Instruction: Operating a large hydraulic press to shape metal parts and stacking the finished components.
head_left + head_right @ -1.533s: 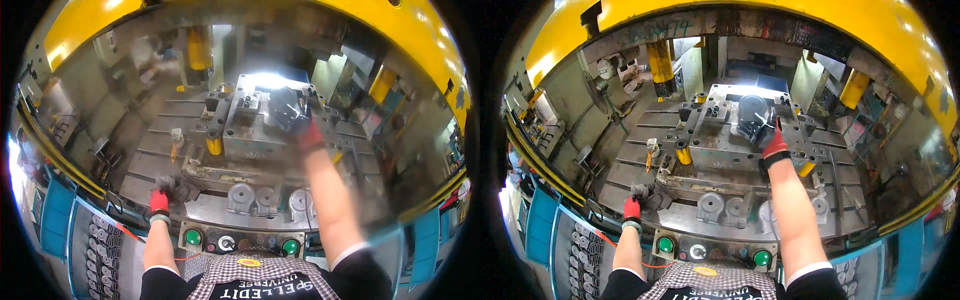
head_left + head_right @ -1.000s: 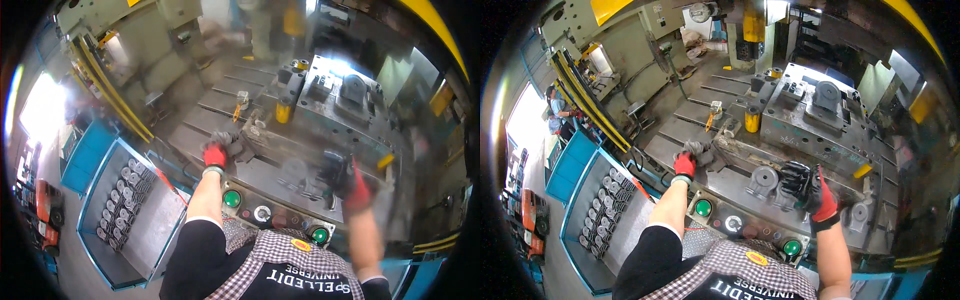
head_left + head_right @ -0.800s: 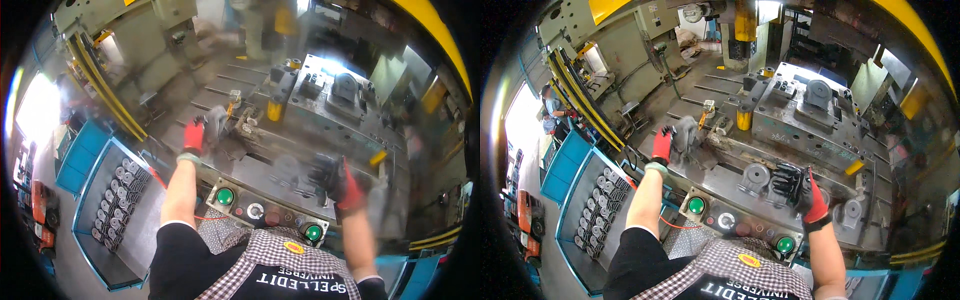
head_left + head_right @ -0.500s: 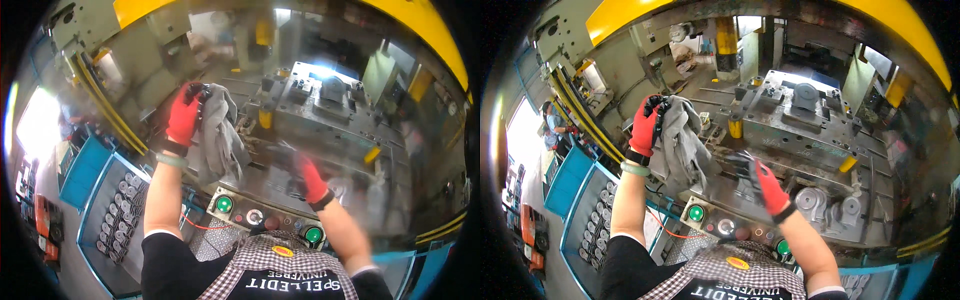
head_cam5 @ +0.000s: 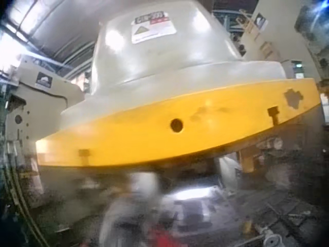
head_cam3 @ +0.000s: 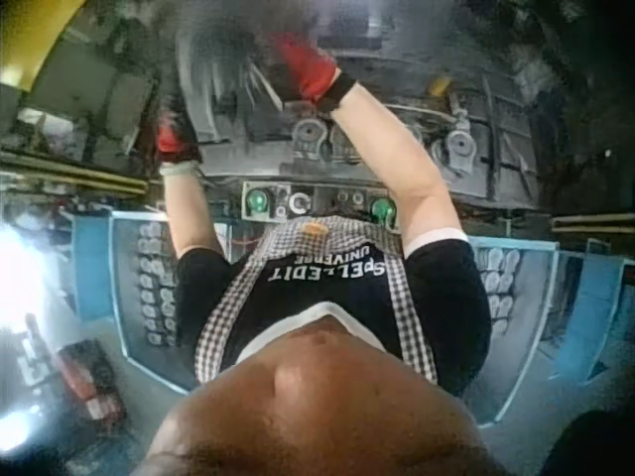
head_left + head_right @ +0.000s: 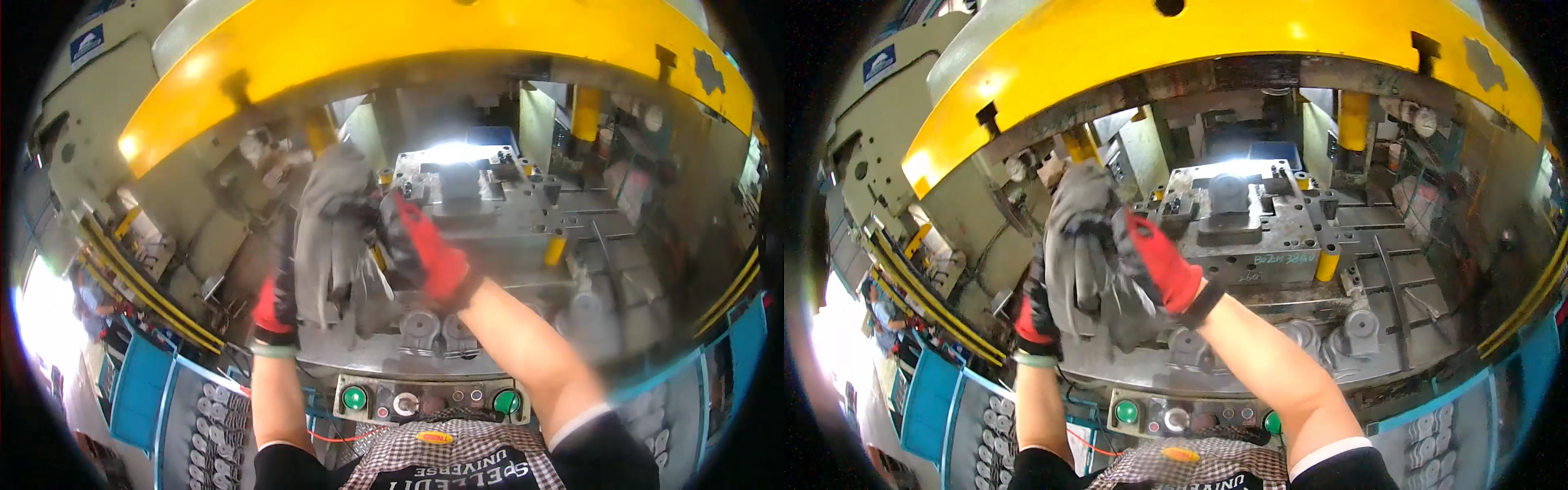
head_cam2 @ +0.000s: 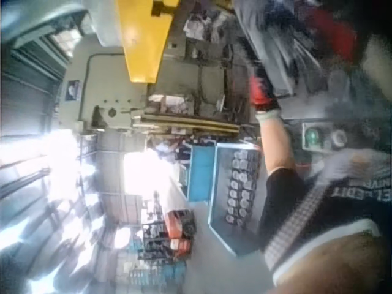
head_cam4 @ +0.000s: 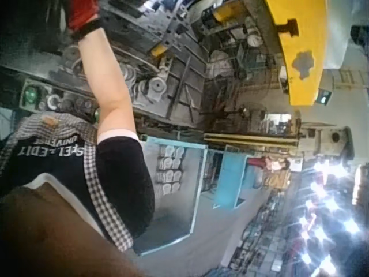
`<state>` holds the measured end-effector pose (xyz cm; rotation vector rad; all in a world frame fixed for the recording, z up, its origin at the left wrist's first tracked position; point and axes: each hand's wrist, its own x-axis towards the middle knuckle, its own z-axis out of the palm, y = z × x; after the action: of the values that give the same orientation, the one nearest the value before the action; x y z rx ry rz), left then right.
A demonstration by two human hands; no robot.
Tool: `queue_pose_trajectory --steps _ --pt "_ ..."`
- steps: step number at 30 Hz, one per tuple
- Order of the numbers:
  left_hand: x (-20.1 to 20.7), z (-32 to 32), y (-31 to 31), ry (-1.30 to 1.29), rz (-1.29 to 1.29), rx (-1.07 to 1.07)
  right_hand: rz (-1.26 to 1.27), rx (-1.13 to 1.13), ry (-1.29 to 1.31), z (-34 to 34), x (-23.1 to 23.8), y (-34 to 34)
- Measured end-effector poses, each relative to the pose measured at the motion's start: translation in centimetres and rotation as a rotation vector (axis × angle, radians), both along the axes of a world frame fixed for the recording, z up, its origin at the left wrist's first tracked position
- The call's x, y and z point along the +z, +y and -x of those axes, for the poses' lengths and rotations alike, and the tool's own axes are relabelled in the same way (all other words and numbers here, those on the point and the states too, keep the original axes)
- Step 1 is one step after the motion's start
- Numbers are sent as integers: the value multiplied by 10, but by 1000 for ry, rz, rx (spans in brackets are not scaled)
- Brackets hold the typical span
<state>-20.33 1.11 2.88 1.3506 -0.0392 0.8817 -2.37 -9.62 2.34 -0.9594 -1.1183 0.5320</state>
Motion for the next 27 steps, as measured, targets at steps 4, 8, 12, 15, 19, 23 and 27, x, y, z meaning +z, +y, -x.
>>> queue_pose_trajectory --steps 4,8,12,15,19,23,27 --pt "-90 3 33 571 -191 -119 -262 81 131 -22 35 -3" --pt "-81 -52 22 356 -74 -304 -336 17 363 -93 -21 13" --pt "-33 -105 18 367 160 -339 -618 74 752 -145 -17 22" --pt "-27 -152 15 231 39 -378 -605 -12 668 -184 2 35" --pt "-68 -191 62 257 247 -383 -430 -310 242 -201 21 79" --pt "-73 -221 63 229 245 -431 -122 -1093 -644 -239 25 88" --pt "-52 -214 57 212 -8 -426 216 -1246 -1028 -247 49 95"
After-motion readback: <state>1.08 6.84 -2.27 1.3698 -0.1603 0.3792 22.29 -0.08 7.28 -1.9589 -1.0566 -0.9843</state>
